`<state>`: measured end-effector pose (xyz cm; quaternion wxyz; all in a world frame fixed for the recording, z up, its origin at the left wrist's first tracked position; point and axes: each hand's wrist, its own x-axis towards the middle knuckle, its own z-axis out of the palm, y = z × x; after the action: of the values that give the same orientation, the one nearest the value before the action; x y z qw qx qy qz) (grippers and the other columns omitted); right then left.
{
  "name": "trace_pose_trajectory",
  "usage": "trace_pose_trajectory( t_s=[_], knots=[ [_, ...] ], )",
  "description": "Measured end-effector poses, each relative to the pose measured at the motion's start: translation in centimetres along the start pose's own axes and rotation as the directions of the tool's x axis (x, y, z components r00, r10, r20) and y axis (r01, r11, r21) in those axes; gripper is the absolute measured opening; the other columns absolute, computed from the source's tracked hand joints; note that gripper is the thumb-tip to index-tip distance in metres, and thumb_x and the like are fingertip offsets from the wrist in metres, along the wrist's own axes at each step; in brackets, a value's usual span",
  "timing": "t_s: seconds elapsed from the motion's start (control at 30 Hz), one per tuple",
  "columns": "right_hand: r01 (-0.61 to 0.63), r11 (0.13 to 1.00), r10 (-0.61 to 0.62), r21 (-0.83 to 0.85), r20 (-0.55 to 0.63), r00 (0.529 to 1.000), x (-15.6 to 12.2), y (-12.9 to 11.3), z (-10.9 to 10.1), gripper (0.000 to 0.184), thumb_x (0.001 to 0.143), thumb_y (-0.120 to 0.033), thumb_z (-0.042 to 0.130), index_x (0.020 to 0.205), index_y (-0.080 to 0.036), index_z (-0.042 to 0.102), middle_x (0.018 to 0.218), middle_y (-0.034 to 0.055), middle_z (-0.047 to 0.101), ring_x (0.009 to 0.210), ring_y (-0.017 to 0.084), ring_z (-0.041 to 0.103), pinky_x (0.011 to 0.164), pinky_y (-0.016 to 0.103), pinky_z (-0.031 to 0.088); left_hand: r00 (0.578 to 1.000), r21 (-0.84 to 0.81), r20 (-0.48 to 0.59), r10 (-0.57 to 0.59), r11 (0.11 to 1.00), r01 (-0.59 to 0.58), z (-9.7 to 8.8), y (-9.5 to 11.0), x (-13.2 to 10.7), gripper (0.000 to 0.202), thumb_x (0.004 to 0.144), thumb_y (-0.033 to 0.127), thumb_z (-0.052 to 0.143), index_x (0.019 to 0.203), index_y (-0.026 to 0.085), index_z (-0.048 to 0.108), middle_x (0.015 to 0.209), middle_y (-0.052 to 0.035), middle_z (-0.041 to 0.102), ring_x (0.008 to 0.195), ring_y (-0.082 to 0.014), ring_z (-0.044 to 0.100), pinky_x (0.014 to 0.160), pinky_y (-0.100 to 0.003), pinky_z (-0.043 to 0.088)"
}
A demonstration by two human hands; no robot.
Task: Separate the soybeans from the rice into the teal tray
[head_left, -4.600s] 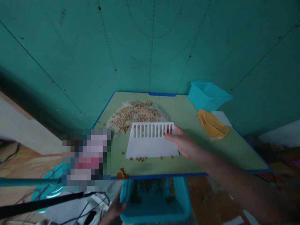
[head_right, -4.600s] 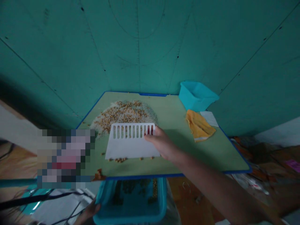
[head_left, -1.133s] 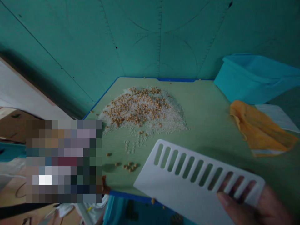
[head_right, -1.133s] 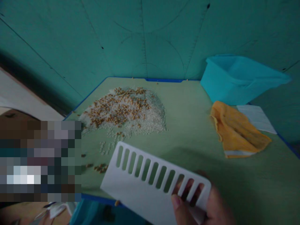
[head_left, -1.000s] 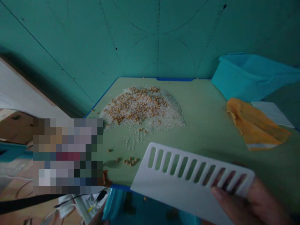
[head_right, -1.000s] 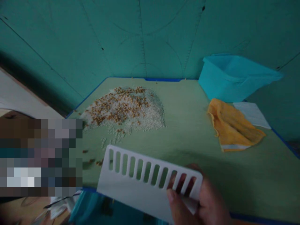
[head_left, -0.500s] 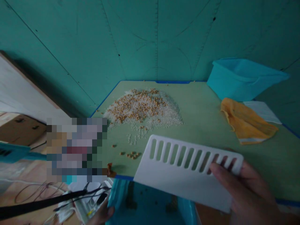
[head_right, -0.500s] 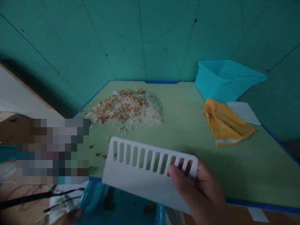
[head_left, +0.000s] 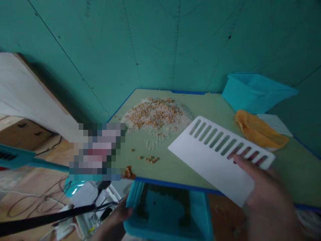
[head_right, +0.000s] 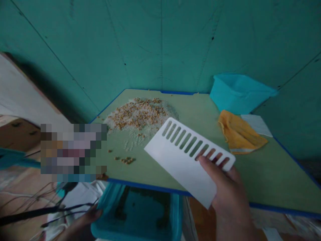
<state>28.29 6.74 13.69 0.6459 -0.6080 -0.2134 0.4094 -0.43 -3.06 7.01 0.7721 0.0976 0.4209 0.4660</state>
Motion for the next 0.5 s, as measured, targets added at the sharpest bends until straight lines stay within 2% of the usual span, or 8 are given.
trace_pose_trajectory(
  t_s=[0.17, 0.3, 0.4, 0.5],
  knots=[
    [-0.060, 0.998, 0.057, 0.016, 0.136, 0.989, 0.0, 0.1, 0.2, 0.026, 0.049, -0.026, 0.076, 0.068, -0.020, 0.060, 0.059, -0.0023, 0.063, 0.049, 0.016, 0.059, 0.048, 0.028, 0.048, 0.999, -0.016, 0.047, -0.021, 1.000, 0.022, -1.6, -0.2, -0.9, 0.031, 0.070, 0.032, 0.064, 0.099, 0.022, 0.068, 0.106, -0.0028, 0.071, 0.119, -0.0321, 0.045, 0.103, -0.047, 0.029],
    [-0.016, 0.999, 0.011, 0.029, 0.162, 0.987, 0.4, 0.3, 0.4, 0.031, 0.046, -0.026, 0.077, 0.070, -0.019, 0.059, 0.060, -0.0027, 0.063, 0.052, 0.015, 0.060, 0.051, 0.027, 0.048, 0.999, -0.053, 0.008, 0.048, 0.997, -0.047, -1.3, -0.9, -1.2, 0.032, 0.059, 0.032, 0.074, 0.091, 0.028, 0.070, 0.096, 0.0032, 0.074, 0.119, -0.0267, 0.046, 0.106, -0.039, 0.025],
    [-0.002, 0.998, -0.008, 0.059, 0.158, 0.987, 0.5, 0.4, 0.5, 0.032, 0.045, -0.025, 0.077, 0.070, -0.019, 0.058, 0.057, -0.0047, 0.061, 0.050, 0.013, 0.058, 0.051, 0.025, 0.046, 1.000, -0.066, 0.002, -0.005, 0.998, 0.005, -0.4, -1.0, -1.5, 0.042, 0.064, 0.032, 0.070, 0.105, 0.026, 0.064, 0.101, 0.0002, 0.073, 0.118, -0.0272, 0.047, 0.105, -0.041, 0.026],
    [-0.009, 0.997, -0.006, 0.073, 0.195, 0.981, 0.6, 0.5, 0.6, 0.031, 0.047, -0.025, 0.077, 0.069, -0.019, 0.057, 0.055, -0.0060, 0.060, 0.051, 0.013, 0.058, 0.051, 0.024, 0.046, 0.999, -0.057, -0.004, -0.042, 0.997, 0.042, -0.7, -1.2, -1.7, 0.049, 0.068, 0.029, 0.066, 0.116, 0.018, 0.057, 0.105, -0.0070, 0.071, 0.114, -0.0324, 0.051, 0.102, -0.047, 0.029]
  ],
)
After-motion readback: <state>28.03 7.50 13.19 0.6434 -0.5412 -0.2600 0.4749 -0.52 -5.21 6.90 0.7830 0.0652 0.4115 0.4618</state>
